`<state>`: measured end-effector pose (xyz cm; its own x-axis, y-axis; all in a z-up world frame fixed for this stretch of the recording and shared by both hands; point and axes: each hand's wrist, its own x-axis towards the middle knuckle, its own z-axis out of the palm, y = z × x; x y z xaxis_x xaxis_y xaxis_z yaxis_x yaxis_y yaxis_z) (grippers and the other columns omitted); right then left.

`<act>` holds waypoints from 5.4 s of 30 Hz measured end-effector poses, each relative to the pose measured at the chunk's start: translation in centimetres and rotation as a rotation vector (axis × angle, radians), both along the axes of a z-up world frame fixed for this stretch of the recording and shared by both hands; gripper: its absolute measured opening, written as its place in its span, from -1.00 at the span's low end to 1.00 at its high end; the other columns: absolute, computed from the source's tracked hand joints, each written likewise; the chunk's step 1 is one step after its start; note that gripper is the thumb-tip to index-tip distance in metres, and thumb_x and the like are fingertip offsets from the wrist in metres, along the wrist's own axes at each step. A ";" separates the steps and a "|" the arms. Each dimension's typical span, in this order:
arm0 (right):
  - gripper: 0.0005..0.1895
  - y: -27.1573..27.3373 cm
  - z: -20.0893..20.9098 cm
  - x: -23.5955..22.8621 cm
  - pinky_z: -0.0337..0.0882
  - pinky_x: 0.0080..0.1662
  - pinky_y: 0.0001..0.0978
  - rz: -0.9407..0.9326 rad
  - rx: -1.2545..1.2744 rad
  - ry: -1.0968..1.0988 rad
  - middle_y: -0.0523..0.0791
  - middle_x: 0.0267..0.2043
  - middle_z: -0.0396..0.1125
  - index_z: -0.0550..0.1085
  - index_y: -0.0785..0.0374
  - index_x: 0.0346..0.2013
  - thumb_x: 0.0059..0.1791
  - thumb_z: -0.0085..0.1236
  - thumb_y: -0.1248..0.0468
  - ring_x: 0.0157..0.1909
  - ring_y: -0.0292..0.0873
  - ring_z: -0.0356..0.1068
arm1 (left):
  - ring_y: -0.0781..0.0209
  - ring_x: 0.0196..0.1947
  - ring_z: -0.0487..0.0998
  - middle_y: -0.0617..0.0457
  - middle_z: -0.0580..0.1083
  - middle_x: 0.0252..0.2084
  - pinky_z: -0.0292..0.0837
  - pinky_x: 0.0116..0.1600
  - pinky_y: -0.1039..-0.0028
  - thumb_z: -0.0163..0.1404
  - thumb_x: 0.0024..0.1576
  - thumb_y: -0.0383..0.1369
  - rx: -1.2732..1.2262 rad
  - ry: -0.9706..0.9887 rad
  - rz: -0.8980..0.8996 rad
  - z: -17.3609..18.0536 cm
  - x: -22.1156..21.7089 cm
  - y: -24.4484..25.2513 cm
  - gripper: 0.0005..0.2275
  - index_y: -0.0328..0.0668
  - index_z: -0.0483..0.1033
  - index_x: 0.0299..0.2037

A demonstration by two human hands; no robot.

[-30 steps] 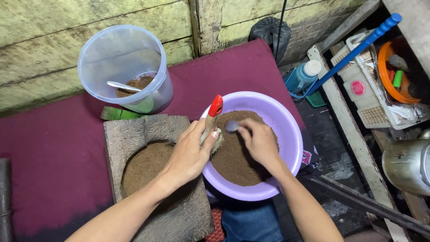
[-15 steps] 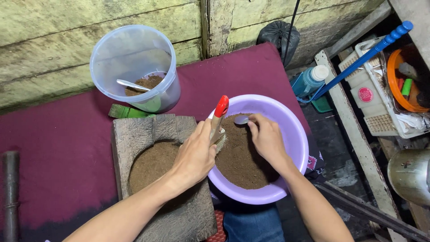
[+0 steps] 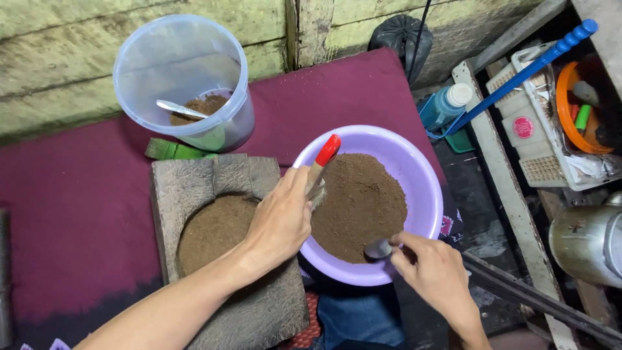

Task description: Scraping and cleaning brown powder from a wooden mortar using a small spoon and a brush.

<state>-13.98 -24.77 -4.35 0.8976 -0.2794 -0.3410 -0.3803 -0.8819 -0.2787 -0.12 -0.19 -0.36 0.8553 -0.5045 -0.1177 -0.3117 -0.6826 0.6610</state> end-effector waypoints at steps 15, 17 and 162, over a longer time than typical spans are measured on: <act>-0.77 2.7 -3.1 4.9 0.53 -0.11 -0.06 -0.062 0.243 -0.514 0.02 -0.17 0.53 0.57 0.16 -0.01 0.11 0.02 0.25 -0.10 0.09 0.54 | -0.27 -0.10 0.50 -0.25 0.37 -0.13 0.43 -0.09 -0.06 -0.13 0.09 -0.60 -0.159 0.013 0.042 -0.7 0.1 0.7 -0.57 -0.48 0.19 0.22; -0.77 2.6 -3.4 5.0 0.53 -0.10 -0.06 -0.055 0.228 -0.517 0.03 -0.17 0.52 0.57 0.20 -0.01 0.12 0.01 0.27 -0.09 0.09 0.54 | -0.27 -0.10 0.50 -0.26 0.37 -0.12 0.44 -0.09 -0.05 -0.13 0.09 -0.61 -0.170 0.011 0.047 -0.5 0.2 0.6 -0.57 -0.50 0.19 0.21; -0.52 0.7 -1.3 -0.3 0.14 -0.62 -0.36 -0.975 0.726 -0.360 -0.16 -0.19 0.45 0.60 0.02 0.02 -0.09 -0.01 0.48 -0.68 -0.20 0.07 | 0.27 -0.23 0.51 0.02 0.48 -0.19 0.42 -0.05 0.49 0.05 0.15 -0.41 -0.568 -0.132 0.519 4.3 -0.2 3.7 -0.68 -0.14 0.24 0.06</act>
